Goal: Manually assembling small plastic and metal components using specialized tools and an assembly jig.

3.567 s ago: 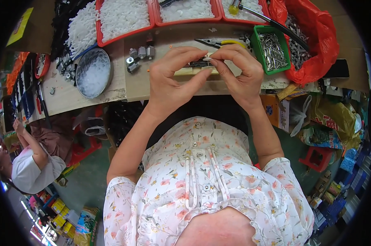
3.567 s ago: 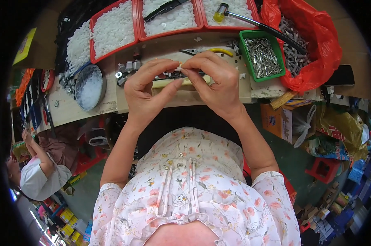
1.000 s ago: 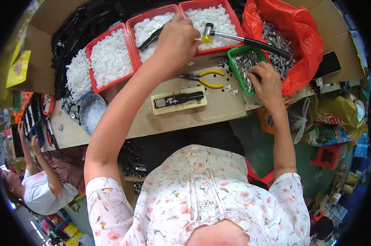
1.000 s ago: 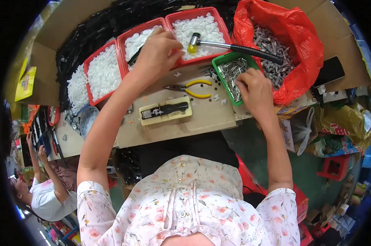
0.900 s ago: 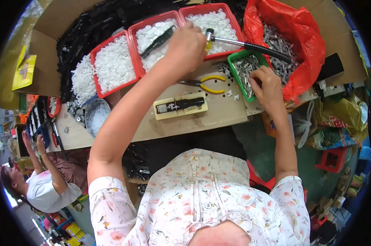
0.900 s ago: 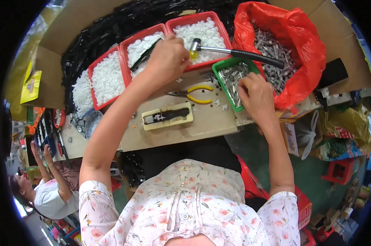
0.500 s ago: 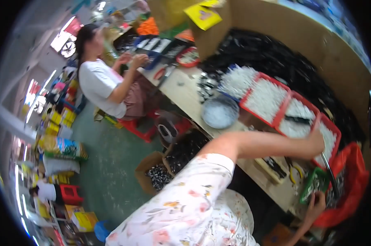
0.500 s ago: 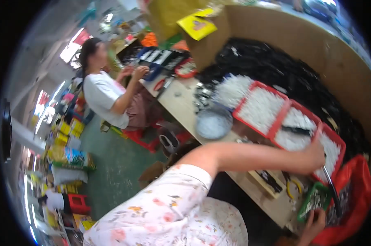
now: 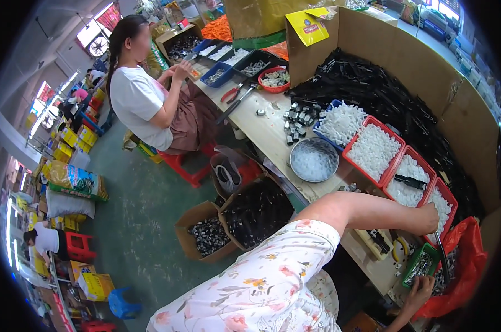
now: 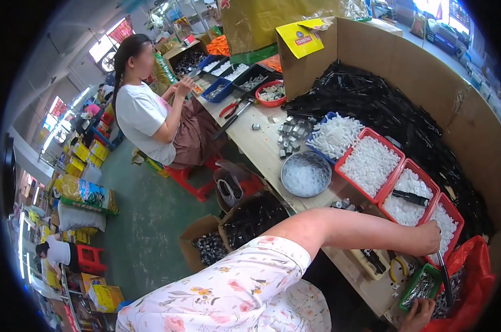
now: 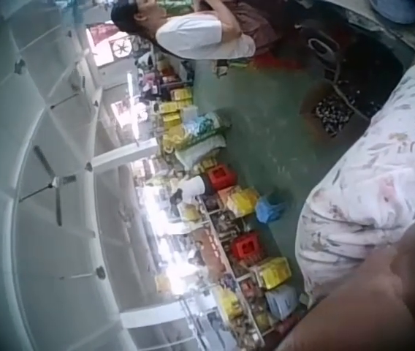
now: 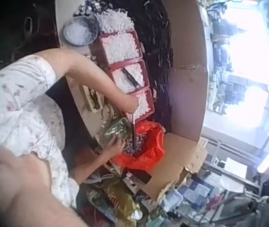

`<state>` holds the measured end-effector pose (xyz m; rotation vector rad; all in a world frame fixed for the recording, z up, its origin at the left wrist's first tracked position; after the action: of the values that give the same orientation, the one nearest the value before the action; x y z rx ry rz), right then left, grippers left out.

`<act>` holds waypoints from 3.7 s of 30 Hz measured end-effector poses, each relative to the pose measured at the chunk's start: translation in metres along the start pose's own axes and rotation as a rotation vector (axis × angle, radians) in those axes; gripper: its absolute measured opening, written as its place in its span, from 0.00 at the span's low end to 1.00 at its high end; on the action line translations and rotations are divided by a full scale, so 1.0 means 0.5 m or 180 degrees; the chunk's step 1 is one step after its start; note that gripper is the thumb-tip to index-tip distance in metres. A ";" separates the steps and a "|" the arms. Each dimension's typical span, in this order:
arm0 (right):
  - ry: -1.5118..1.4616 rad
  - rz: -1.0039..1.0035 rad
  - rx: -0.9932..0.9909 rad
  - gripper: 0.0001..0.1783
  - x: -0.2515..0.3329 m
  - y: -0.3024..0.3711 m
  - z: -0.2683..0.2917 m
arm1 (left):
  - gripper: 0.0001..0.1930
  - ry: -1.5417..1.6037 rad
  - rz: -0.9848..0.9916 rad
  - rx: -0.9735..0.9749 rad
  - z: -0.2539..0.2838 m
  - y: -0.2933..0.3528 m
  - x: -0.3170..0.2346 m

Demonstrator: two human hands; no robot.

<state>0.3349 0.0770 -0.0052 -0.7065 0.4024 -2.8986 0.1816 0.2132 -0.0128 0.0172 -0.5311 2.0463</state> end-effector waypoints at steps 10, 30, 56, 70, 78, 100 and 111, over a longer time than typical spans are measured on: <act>-0.0024 -0.0124 -0.0115 0.05 -0.015 0.014 0.012 | 0.10 -0.0178 0.0220 0.0689 0.012 -0.006 -0.013; -0.1826 -0.0305 -0.0988 0.04 0.222 -0.066 0.043 | 0.10 0.5653 0.2950 -0.0759 0.126 0.197 0.078; -0.2425 0.0007 -0.0450 0.04 0.302 -0.082 -0.029 | 0.09 0.6637 0.2757 -0.0158 0.140 0.282 0.032; -0.2250 -0.0049 -0.0167 0.06 0.321 -0.062 -0.061 | 0.14 0.5447 0.2372 -0.0839 0.172 0.323 0.007; -0.2026 0.0192 -0.0127 0.06 0.358 -0.049 -0.082 | 0.13 0.3928 0.1721 -0.0883 0.212 0.348 0.020; -0.1616 0.0457 0.0306 0.06 0.346 -0.023 -0.174 | 0.17 0.1610 0.0995 -0.0906 0.236 0.436 -0.091; -0.1175 0.0566 0.0581 0.06 0.367 -0.033 -0.176 | 0.23 0.0958 0.0646 -0.0729 0.212 0.450 -0.118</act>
<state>0.1309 0.0779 0.0039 -1.0837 0.1452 -2.5242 0.0035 0.0302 -0.0115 -0.4914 -0.5914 2.1203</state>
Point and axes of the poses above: each hand's wrist, its own y-axis away from the middle knuckle, its own z-axis out of the back of the hand, x = y × z, the point moved 8 cm from there along -y, towards the middle knuckle, and after that the axes turned 8 degrees about -z, right-handed, at the moved point
